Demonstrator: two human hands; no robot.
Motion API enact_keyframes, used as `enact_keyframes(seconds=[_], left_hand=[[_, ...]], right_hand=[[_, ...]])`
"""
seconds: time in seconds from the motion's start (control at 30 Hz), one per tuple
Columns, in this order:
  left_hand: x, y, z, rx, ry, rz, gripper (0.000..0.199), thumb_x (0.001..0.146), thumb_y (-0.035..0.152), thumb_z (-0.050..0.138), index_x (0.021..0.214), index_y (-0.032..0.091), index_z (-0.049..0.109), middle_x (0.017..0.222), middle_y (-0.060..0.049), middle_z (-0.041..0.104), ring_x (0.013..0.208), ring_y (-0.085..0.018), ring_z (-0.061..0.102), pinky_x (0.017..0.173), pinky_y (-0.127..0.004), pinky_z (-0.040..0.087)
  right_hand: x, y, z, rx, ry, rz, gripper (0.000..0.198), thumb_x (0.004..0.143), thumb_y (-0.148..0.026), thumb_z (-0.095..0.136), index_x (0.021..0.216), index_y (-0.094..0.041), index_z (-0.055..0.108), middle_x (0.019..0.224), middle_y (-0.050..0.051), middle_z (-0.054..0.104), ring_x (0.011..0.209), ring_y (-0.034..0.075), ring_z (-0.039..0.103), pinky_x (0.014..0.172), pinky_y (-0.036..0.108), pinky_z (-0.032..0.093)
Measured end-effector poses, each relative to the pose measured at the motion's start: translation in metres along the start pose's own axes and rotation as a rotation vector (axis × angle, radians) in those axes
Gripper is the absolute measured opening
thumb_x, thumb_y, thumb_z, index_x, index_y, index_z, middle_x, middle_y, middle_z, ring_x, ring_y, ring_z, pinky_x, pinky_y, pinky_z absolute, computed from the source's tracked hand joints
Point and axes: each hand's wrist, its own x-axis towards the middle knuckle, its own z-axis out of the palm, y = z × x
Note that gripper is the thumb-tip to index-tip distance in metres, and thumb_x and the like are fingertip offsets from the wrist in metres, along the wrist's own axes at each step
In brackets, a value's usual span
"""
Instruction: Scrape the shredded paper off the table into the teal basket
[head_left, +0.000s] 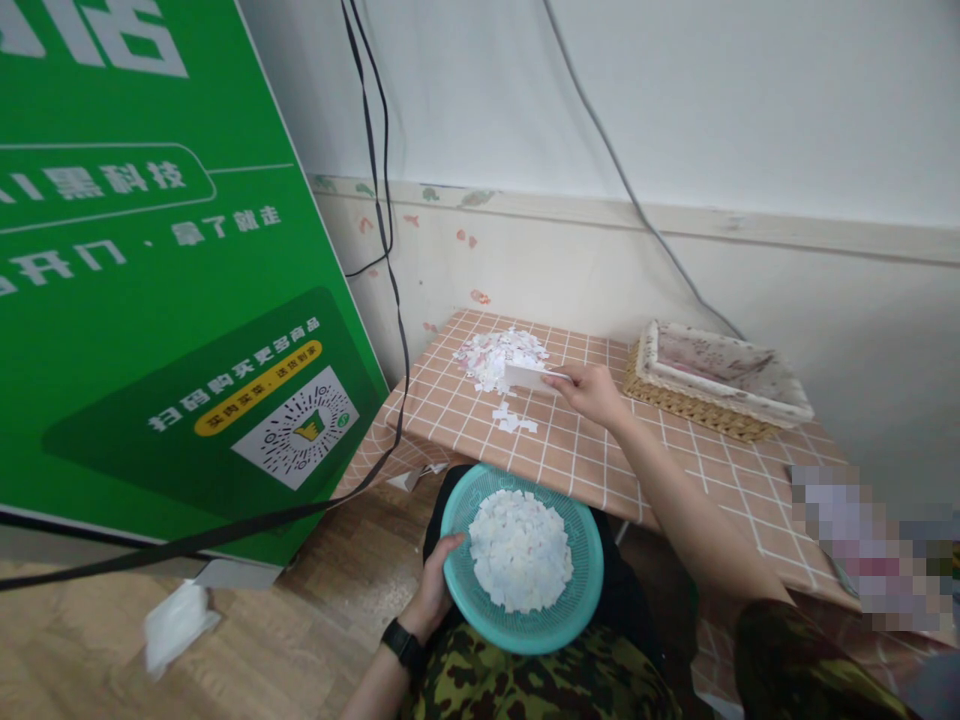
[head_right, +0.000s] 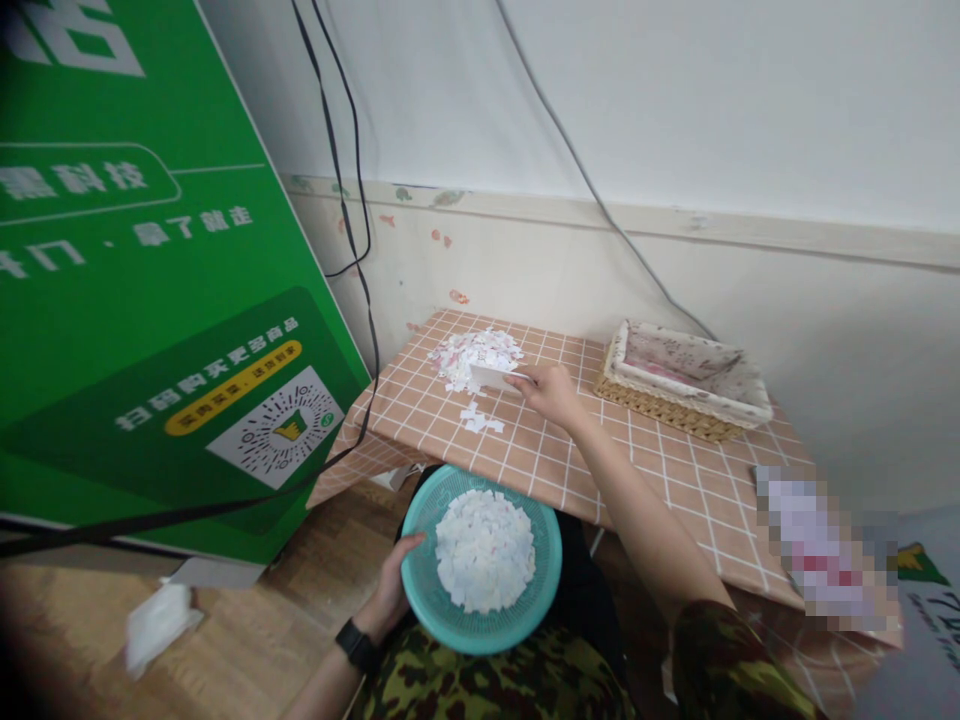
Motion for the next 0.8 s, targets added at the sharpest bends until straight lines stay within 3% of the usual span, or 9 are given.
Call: enact_keyframes(seconds=[0.3, 0.63, 0.8], left_hand=[[-0.001, 0.000, 0.002, 0.004, 0.007, 0.012, 0.020, 0.070, 0.028, 0.065, 0.076, 0.010, 0.071, 0.072, -0.007, 0.073, 0.063, -0.019, 0.063, 0.074, -0.033, 0.047], [0.000, 0.000, 0.000, -0.013, -0.022, -0.011, 0.023, 0.073, 0.028, 0.063, 0.082, 0.010, 0.072, 0.070, -0.007, 0.073, 0.064, -0.021, 0.064, 0.081, -0.036, 0.046], [0.000, -0.001, 0.000, -0.029, -0.037, -0.018, 0.026, 0.072, 0.029, 0.064, 0.086, 0.009, 0.071, 0.079, -0.010, 0.074, 0.076, -0.024, 0.066, 0.083, -0.037, 0.045]], right_hand=[[0.001, 0.000, 0.006, 0.037, -0.055, 0.003, 0.032, 0.086, -0.041, 0.050, 0.088, -0.019, 0.072, 0.073, 0.005, 0.071, 0.061, 0.016, 0.061, 0.056, 0.026, 0.038], [0.007, -0.004, -0.008, 0.146, -0.111, -0.021, 0.031, 0.084, -0.042, 0.052, 0.083, -0.018, 0.073, 0.072, 0.004, 0.070, 0.062, 0.016, 0.060, 0.056, 0.025, 0.038], [0.003, 0.004, -0.018, 0.100, -0.103, -0.005, 0.035, 0.082, -0.045, 0.054, 0.077, -0.016, 0.072, 0.058, 0.002, 0.064, 0.051, 0.013, 0.053, 0.050, 0.025, 0.032]])
